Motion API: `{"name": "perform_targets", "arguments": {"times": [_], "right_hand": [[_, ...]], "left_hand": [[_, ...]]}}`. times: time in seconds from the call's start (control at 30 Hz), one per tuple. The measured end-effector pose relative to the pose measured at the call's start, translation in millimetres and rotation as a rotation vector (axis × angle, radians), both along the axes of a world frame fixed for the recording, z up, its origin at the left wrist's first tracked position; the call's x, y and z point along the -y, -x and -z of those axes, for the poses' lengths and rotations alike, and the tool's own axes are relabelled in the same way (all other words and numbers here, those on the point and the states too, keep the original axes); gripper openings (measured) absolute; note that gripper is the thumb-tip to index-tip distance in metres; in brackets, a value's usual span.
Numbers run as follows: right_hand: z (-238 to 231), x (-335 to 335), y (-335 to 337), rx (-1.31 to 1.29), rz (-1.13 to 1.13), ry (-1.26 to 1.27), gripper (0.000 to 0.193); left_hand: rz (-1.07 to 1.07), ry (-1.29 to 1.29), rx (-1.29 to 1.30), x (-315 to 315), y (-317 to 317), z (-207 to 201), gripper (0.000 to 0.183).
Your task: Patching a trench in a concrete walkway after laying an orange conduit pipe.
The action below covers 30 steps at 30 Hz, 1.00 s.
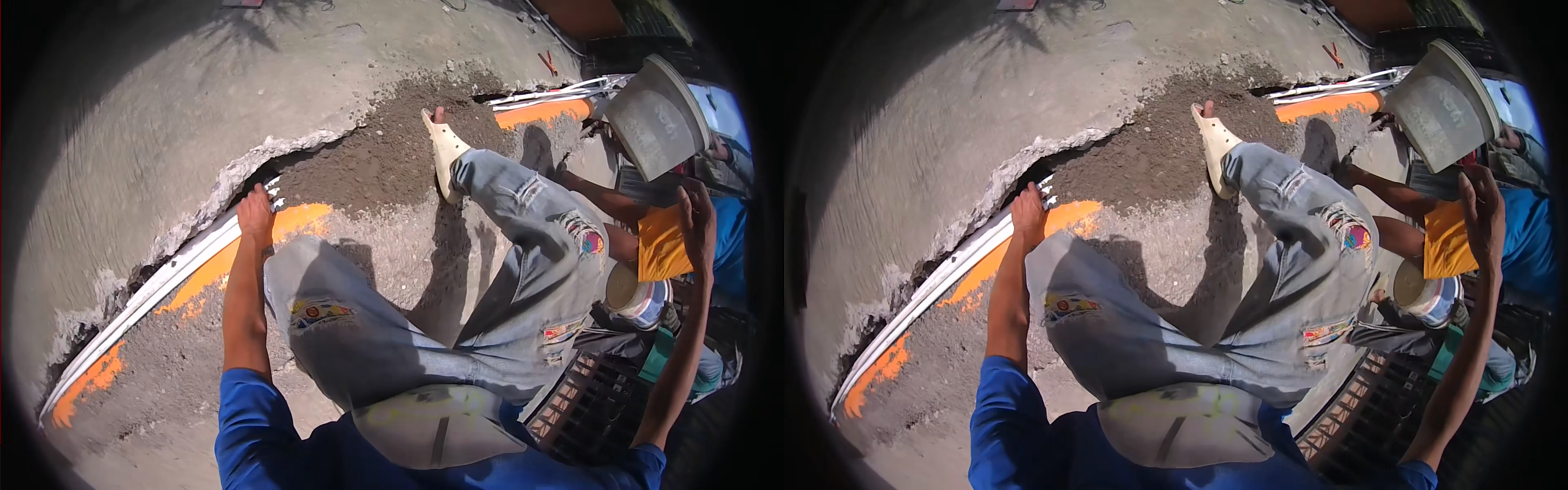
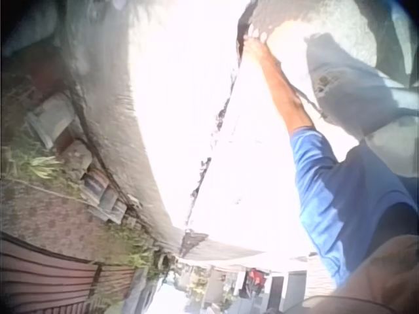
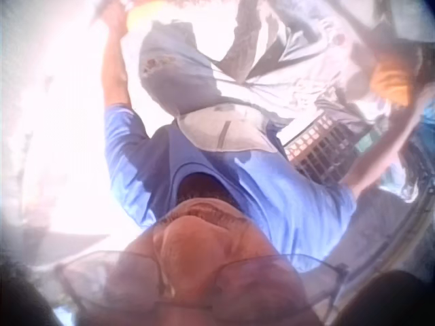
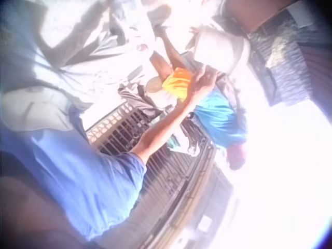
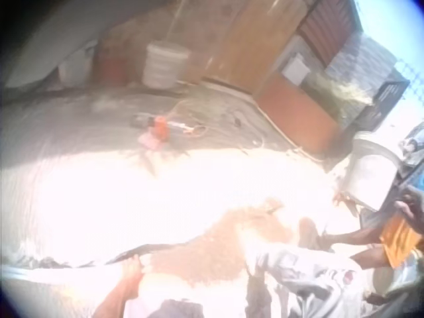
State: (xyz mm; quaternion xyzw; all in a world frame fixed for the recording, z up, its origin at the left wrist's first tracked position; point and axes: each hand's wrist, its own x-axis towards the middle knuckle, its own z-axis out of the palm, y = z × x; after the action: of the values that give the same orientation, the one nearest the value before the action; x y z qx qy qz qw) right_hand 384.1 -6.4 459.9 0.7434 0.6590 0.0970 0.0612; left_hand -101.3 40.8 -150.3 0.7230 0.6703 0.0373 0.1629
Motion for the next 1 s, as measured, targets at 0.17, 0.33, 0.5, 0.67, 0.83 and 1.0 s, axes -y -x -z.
{"name": "perform_targets", "arguments": {"times": [0.17, 0.33, 0.5, 0.67, 0.83, 1.0], "right_hand": [[-49, 155, -78, 0.041, 0.297, -0.030, 0.025], [12, 287, -84, 0.049, 0.647, 0.201, 0.047], [107, 202, -68, -0.685, 0.542, 0.020, 0.036], [203, 69, -58, -0.454, 0.164, 0.389, 0.030], [326, 19, -78, -0.505, -0.139, 0.343, 0.032], [440, -81, -82, -0.520, -0.357, 0.265, 0.040]], "left_hand": [[-0.001, 0.034, 0.062, -2, -16, 34, 0.032], [-0.024, 0.108, 0.037, -6, -15, 7, 0.034], [-0.071, 0.066, 0.055, -14, -12, 30, 0.030], [-0.148, 0.158, 0.095, -8, 10, 38, 0.037], [-0.102, 0.017, 0.100, -3, -15, 35, 0.039], [-0.086, -0.022, 0.093, 5, 11, 26, 0.036]]}}
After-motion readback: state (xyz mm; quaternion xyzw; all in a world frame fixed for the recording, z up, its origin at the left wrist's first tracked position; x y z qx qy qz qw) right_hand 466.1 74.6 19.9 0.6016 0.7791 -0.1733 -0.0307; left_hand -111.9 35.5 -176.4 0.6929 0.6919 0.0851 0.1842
